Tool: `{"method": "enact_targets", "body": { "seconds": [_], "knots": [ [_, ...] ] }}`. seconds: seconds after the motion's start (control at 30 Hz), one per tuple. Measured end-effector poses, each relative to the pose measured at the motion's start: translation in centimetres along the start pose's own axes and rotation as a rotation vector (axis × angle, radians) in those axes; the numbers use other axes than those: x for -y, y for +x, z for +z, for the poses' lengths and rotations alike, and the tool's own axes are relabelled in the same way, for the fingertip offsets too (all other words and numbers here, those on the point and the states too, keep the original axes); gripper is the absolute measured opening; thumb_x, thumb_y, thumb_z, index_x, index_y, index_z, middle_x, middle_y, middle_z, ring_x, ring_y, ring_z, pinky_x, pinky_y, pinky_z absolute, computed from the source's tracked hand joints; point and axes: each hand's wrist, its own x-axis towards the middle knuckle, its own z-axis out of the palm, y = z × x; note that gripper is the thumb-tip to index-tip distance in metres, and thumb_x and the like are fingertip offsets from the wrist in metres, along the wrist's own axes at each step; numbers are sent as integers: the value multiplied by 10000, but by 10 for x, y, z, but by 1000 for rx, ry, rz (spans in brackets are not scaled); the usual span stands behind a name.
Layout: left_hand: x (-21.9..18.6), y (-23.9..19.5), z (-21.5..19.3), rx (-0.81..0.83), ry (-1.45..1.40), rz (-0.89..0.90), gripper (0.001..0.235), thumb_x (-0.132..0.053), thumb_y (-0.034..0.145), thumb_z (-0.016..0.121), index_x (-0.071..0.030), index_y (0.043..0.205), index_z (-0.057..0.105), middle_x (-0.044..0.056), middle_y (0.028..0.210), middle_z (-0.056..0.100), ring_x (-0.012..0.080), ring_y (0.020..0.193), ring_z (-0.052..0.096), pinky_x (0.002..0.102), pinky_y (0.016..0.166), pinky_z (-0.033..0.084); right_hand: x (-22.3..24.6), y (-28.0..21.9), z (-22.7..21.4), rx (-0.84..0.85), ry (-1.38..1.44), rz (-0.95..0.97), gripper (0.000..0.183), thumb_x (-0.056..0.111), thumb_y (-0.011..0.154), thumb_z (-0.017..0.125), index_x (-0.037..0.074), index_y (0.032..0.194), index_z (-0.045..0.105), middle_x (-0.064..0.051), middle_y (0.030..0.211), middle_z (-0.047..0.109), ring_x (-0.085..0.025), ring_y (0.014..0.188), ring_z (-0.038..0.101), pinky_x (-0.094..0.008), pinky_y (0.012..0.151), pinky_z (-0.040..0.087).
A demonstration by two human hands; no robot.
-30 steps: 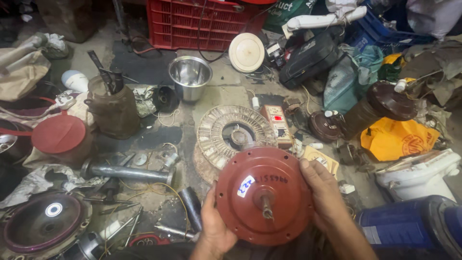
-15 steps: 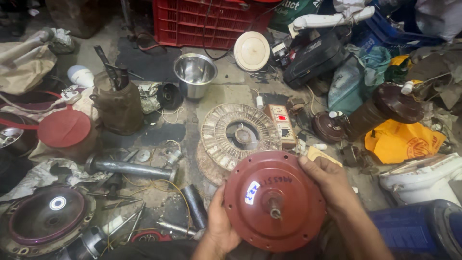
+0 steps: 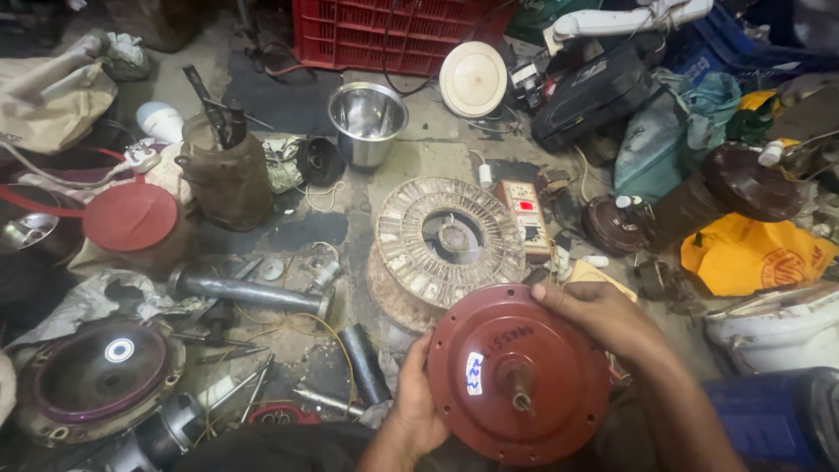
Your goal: The person is repairing an electrical motor component. They use a hammer to tap a red circular part onto a stator, then insert a metal shaft and rotate the assembly to check its fit.
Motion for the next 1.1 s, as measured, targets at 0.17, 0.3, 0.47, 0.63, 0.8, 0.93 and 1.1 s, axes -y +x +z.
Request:
{"method": "enact_targets", "body": {
  "seconds": [0.17, 0.3, 0.47, 0.63, 0.8, 0.93, 1.1],
  "knots": [
    [-3, 1, -2, 26, 13, -19, 687, -590, 948, 349, -88, 1304, 653, 126, 1268, 706, 299, 1181, 646, 493, 1040, 500, 19, 1, 2, -2, -325, 37, 715, 694, 772, 713, 4, 911, 836, -162, 719, 775, -229, 599, 705, -361, 562, 522],
    [-4, 1, -2, 69, 11, 16, 669, -566, 968, 348, -80, 1324, 638, 123, 1289, 701, 294, 1199, 641, 482, 1059, 497, 29, 3, 2, 9, -427, 19, 790, 764, 700, 692, 22, 933, 834, -181, 750, 786, -266, 649, 743, -391, 604, 550],
    [-1, 3, -5, 89, 53, 32, 684, -555, 970, 337, -71, 1363, 619, 130, 1343, 688, 291, 1238, 635, 476, 1084, 487, 32, 9, 7, -5, -561, -76, 869, 782, 633, 691, 37, 1069, 799, -194, 940, 801, -302, 886, 795, -410, 819, 593],
    [9, 5, -6, 134, 45, 35, 697, -561, 964, 337, -76, 1384, 611, 132, 1384, 667, 291, 1266, 622, 462, 1096, 477, 35, 4, 18, -8, -720, -5, 874, 807, 700, 609, 54, 1101, 794, -212, 978, 803, -321, 944, 784, -423, 884, 573],
    [15, 8, -12, 95, 51, 22, 650, -539, 980, 377, -83, 1380, 610, 122, 1376, 669, 280, 1263, 620, 461, 1100, 474, 26, 3, 17, 4, -664, 30, 839, 785, 713, 642, 41, 1074, 788, -193, 928, 786, -315, 894, 769, -429, 838, 595],
    [14, 13, -11, 50, 19, 79, 627, -514, 968, 407, -73, 1348, 639, 122, 1346, 698, 283, 1247, 643, 458, 1093, 490, 5, 8, 15, -91, -615, 8, 758, 726, 788, 662, 48, 1104, 786, -196, 940, 801, -299, 889, 788, -416, 844, 590],
    [6, 14, -15, -51, -84, 57, 645, -535, 968, 415, -49, 1312, 664, 144, 1305, 713, 301, 1214, 651, 458, 1065, 498, -60, 1, 31, -59, 368, -8, 568, 473, 931, 540, 56, 1289, 682, -123, 1172, 741, -237, 1038, 708, -393, 894, 543]
  ]
}}
